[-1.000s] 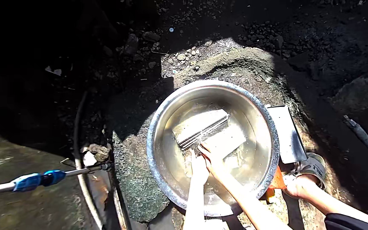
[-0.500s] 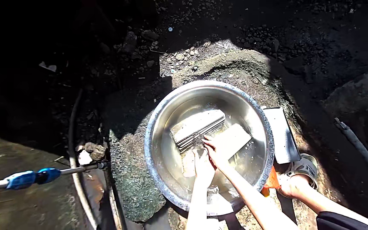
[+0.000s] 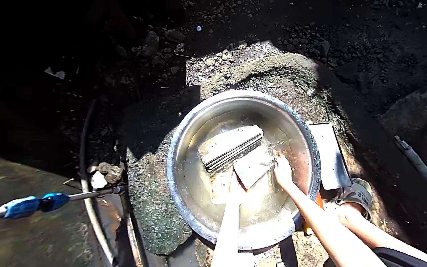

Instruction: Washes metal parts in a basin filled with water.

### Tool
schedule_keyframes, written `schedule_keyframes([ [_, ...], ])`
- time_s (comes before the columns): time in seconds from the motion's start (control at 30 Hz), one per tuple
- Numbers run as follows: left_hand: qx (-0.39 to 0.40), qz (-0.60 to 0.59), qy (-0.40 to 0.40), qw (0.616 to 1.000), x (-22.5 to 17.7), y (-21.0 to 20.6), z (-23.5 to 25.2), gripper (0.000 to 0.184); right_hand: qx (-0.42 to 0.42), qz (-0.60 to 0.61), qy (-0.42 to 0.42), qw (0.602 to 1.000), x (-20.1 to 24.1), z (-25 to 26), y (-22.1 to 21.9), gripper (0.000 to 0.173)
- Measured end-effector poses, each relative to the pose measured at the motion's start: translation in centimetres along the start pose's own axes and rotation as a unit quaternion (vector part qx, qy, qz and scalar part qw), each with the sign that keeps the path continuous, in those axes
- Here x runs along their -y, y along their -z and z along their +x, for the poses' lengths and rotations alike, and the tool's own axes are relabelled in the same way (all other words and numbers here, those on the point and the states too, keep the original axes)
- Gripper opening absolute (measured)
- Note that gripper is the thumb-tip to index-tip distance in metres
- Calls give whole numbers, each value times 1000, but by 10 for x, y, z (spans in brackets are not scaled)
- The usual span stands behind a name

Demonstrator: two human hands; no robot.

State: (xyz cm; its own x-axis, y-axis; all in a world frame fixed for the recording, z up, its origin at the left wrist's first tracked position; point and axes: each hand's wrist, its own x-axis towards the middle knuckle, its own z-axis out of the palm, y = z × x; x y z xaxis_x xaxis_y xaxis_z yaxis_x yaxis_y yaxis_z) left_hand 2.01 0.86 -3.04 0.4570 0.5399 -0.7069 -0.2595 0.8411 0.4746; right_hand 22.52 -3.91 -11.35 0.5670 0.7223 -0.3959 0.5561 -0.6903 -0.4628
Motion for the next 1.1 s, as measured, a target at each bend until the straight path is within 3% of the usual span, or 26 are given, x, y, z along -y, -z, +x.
schedule_keyframes([
  [0.03, 11, -3, -18, 1000, 6, 10, 21, 65, -43, 46, 12, 998, 4, 1, -4, 45],
  [0.13, -68, -51, 4, 996, -4, -5, 41, 66, -120, 201, 90, 968, 22, -20, -20, 44],
  [0.23, -47, -62, 2, 997, -6, -15, 40, 68, -82, 319, 167, 929, 57, -67, -27, 41],
  [0.3, -63, -82, -26, 994, -5, -18, 34, 64, -64, 318, 227, 918, 77, -96, -26, 37],
  [0.37, -65, -102, -46, 992, -10, -21, 17, 62, -68, 240, 292, 923, 79, -110, -26, 38],
  [0.43, -190, -136, 43, 971, -42, -55, -11, 58, -102, 180, 318, 925, 76, -121, -25, 42],
  [0.47, -67, -74, -32, 995, -23, -27, -3, 62, -116, 163, 320, 926, 72, -126, -25, 43],
  [0.53, -15, -66, -66, 996, -4, -10, 21, 56, -110, 140, 301, 937, 62, -136, -21, 46],
  [0.63, -28, -101, -46, 993, 3, -15, 24, 31, -111, 149, 273, 944, 69, -132, -10, 40],
  [0.7, -66, -53, -43, 996, -12, -42, -8, 38, -137, 181, 275, 934, 87, -118, -6, 36],
  [0.8, -101, 26, -4, 995, -72, -93, -81, 54, -141, 168, 276, 936, 98, -118, -17, 35],
  [0.83, -100, 23, -15, 995, -69, -85, -72, 56, -142, 151, 287, 935, 92, -121, -19, 38],
  [0.93, 46, -67, -67, 994, -11, -6, 15, 57, -86, 111, 278, 950, 49, -141, -16, 44],
  [1.0, 27, -104, -42, 993, -6, -4, 35, 55, -70, 100, 246, 961, 23, -148, -5, 41],
  [1.1, 5, -115, -31, 993, -11, -11, 37, 55, -156, 121, 216, 956, 26, -140, 11, 38],
])
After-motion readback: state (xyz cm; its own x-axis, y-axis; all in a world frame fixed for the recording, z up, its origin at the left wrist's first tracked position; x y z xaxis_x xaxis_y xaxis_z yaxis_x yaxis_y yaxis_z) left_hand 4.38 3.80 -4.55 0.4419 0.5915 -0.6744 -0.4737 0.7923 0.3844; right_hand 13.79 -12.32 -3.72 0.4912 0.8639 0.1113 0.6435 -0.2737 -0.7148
